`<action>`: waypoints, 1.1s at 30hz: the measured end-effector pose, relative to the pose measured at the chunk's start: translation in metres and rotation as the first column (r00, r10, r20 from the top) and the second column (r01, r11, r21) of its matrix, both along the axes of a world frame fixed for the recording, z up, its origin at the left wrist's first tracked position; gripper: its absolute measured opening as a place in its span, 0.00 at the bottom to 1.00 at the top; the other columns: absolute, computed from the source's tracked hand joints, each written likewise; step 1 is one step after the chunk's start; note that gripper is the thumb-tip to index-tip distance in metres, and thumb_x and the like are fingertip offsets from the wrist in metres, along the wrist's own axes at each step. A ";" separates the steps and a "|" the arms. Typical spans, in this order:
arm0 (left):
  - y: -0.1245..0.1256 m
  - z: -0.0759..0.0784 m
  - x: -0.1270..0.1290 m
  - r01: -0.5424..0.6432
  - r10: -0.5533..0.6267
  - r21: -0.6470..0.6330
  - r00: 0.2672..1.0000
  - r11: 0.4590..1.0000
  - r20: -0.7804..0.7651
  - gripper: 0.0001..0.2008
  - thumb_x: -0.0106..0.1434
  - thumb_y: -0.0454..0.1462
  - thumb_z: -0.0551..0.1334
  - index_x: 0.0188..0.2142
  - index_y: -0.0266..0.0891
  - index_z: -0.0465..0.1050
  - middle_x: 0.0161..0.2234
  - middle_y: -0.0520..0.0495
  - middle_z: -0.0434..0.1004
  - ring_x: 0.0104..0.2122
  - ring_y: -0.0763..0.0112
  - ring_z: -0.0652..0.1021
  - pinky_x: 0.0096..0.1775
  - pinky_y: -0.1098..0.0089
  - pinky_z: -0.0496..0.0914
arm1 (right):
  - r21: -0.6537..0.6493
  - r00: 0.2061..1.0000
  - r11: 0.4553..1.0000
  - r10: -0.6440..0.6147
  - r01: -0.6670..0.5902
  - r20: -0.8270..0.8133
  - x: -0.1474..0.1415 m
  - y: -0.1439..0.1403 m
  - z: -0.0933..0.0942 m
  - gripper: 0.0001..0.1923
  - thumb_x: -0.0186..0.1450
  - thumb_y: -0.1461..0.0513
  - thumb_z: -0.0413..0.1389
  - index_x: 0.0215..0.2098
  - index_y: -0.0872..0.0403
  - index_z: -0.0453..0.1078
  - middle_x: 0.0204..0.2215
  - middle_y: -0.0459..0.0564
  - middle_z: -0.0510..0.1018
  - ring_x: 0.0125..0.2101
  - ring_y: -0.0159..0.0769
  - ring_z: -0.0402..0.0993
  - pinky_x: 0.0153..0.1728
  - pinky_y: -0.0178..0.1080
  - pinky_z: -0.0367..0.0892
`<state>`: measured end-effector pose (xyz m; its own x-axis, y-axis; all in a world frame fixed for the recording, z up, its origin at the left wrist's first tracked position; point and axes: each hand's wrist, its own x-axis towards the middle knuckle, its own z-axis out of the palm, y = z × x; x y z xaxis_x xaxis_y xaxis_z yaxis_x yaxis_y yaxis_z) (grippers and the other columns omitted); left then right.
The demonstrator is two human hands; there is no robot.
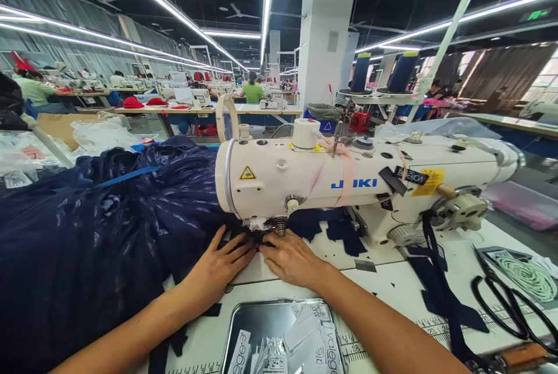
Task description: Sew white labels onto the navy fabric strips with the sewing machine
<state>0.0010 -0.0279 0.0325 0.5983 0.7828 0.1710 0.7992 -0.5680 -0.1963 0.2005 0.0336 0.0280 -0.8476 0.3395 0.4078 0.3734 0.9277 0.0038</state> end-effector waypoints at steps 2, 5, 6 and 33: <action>0.004 0.003 -0.005 0.015 -0.015 -0.043 1.000 0.999 -0.009 0.22 0.55 0.33 0.58 0.50 0.38 0.62 0.51 0.42 0.67 0.53 0.56 0.62 0.53 0.42 0.47 | 0.012 1.000 1.000 -0.018 0.018 0.004 -0.001 -0.001 0.000 0.12 0.63 0.64 0.47 0.42 0.57 0.68 0.42 0.56 0.71 0.40 0.39 0.67 0.38 0.40 0.65; 0.008 0.005 -0.010 0.020 -0.019 -0.020 1.000 1.000 0.019 0.20 0.57 0.31 0.56 0.50 0.41 0.63 0.51 0.45 0.68 0.54 0.60 0.62 0.54 0.45 0.48 | 0.024 0.999 0.999 -0.032 0.032 0.011 -0.003 -0.002 0.000 0.12 0.63 0.64 0.47 0.42 0.57 0.68 0.42 0.55 0.71 0.40 0.39 0.67 0.38 0.41 0.65; 0.009 0.005 -0.011 0.022 -0.022 -0.004 0.999 1.000 0.029 0.19 0.58 0.30 0.56 0.49 0.42 0.63 0.50 0.46 0.68 0.54 0.61 0.63 0.54 0.46 0.48 | 0.021 0.999 0.999 -0.036 0.035 0.015 -0.004 -0.002 0.000 0.12 0.63 0.64 0.47 0.42 0.57 0.68 0.42 0.55 0.71 0.40 0.39 0.67 0.38 0.41 0.65; 0.027 0.015 -0.010 0.009 -0.013 0.063 0.998 0.998 0.064 0.19 0.55 0.25 0.53 0.44 0.39 0.67 0.45 0.47 0.71 0.48 0.66 0.67 0.54 0.58 0.54 | -0.087 0.989 0.986 -0.147 0.145 -0.010 -0.008 0.012 -0.007 0.17 0.63 0.61 0.49 0.47 0.60 0.67 0.46 0.55 0.72 0.45 0.40 0.67 0.47 0.42 0.62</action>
<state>-0.0091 -0.0008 0.0472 0.5927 0.7629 0.2583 0.8054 -0.5647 -0.1803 0.1921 0.0453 0.0212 -0.7799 0.4935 0.3849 0.5042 0.8598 -0.0809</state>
